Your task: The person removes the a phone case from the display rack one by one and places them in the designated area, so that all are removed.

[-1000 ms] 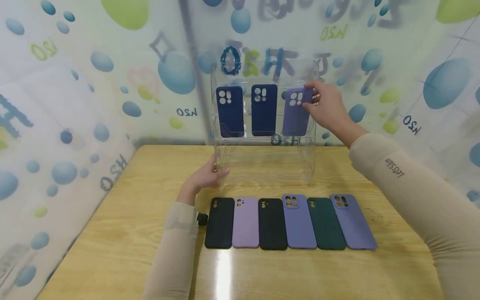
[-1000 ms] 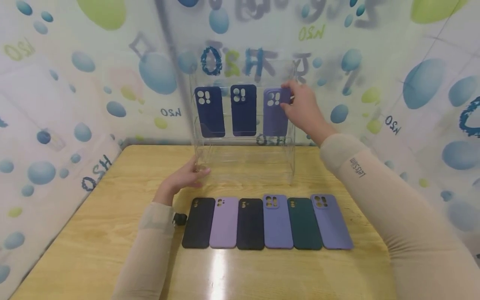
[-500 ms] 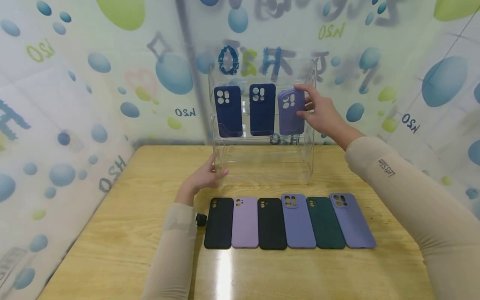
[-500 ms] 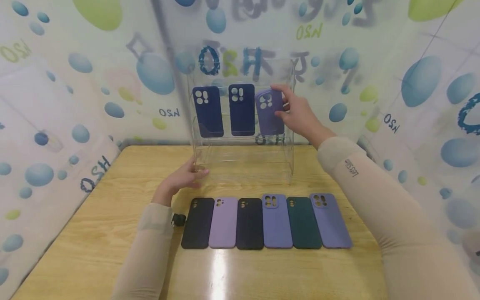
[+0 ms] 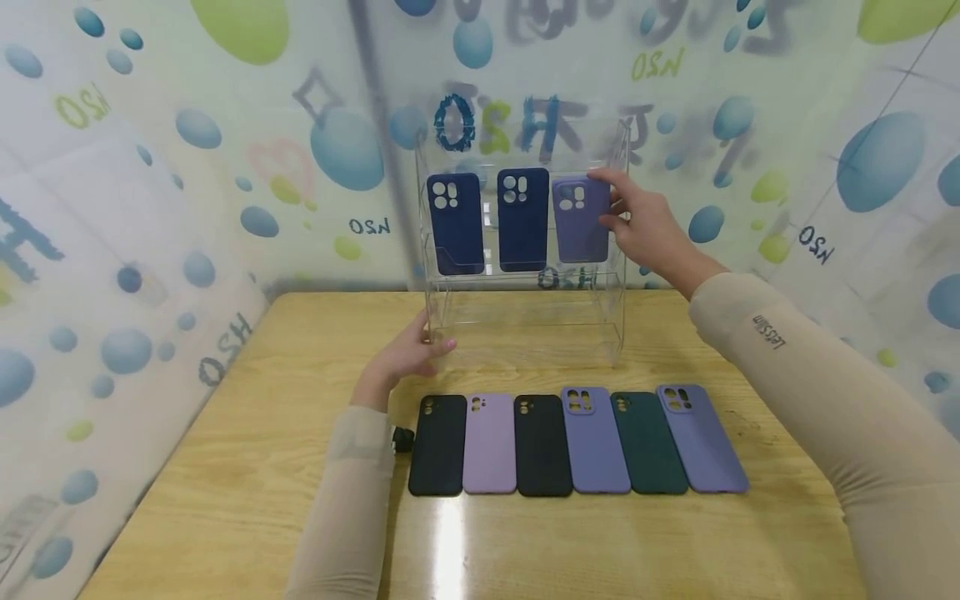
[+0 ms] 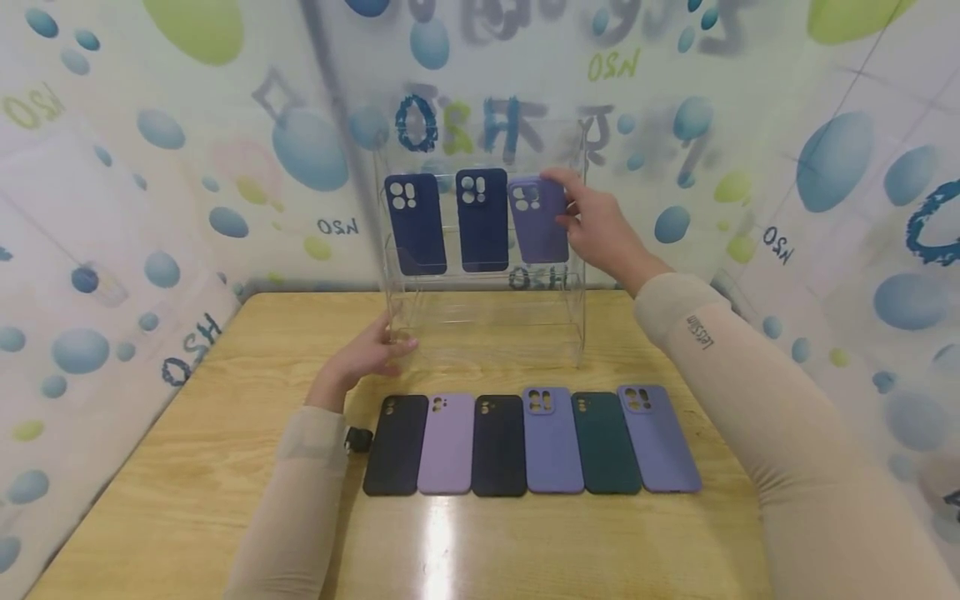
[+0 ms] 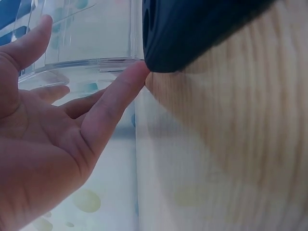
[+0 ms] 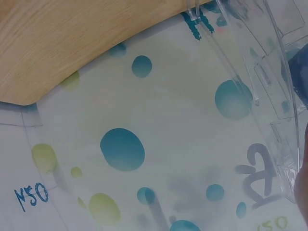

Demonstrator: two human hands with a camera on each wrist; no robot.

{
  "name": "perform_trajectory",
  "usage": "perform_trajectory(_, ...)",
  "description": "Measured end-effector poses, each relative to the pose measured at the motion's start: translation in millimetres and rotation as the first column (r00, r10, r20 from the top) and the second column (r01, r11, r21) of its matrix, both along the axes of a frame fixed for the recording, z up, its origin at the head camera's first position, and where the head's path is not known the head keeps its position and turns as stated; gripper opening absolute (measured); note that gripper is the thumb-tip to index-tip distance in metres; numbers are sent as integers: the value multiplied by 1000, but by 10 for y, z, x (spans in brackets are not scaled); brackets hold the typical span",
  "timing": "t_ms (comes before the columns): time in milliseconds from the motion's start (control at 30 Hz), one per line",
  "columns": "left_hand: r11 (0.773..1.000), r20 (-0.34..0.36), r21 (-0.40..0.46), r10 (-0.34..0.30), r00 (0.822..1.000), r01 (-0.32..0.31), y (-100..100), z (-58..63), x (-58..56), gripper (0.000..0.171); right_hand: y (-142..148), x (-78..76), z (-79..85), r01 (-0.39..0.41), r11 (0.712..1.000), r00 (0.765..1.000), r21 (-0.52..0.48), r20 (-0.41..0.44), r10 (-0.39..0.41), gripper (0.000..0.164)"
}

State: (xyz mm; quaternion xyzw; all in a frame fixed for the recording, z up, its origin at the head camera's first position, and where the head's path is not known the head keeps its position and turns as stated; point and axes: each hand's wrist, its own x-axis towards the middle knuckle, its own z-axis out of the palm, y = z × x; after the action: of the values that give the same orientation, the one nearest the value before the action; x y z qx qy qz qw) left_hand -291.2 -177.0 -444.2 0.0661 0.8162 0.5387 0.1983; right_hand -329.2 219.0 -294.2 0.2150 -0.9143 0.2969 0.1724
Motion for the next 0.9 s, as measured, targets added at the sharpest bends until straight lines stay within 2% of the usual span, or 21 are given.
perform_trajectory(233, 1000, -3, -5, 9, 1000, -9, 13, -7, -18, 96, -23, 4, 83, 5, 999, 996, -51, -93, -10, 68)
perform_trajectory(300, 1000, -2, -7, 19, 1000, -19, 15, -9, -26, 95, -21, 8, 110, 17, 997, 996, -76, -89, -24, 68)
perform_trajectory(467, 1000, -9, -1, 16, 1000, -16, 15, -14, -34, 95, -16, 59, 163, 63, 981, 998, -185, -11, -66, 71)
perform_trajectory(533, 1000, -10, 1, 11, 1000, -11, 12, -19, -32, 95, -6, 75, 172, 78, 969, 997, -235, 10, -78, 71)
perform_trajectory(700, 1000, -12, -13, 23, 1000, -23, 4, -24, -27, 95, 46, 69, 220, 108, 937, 993, -333, 2, -114, 71)
perform_trajectory(900, 1000, -13, -7, 18, 1000, -18, 13, -7, -32, 94, 157, 115, 372, 84, 858, 996, -506, 49, -69, 73)
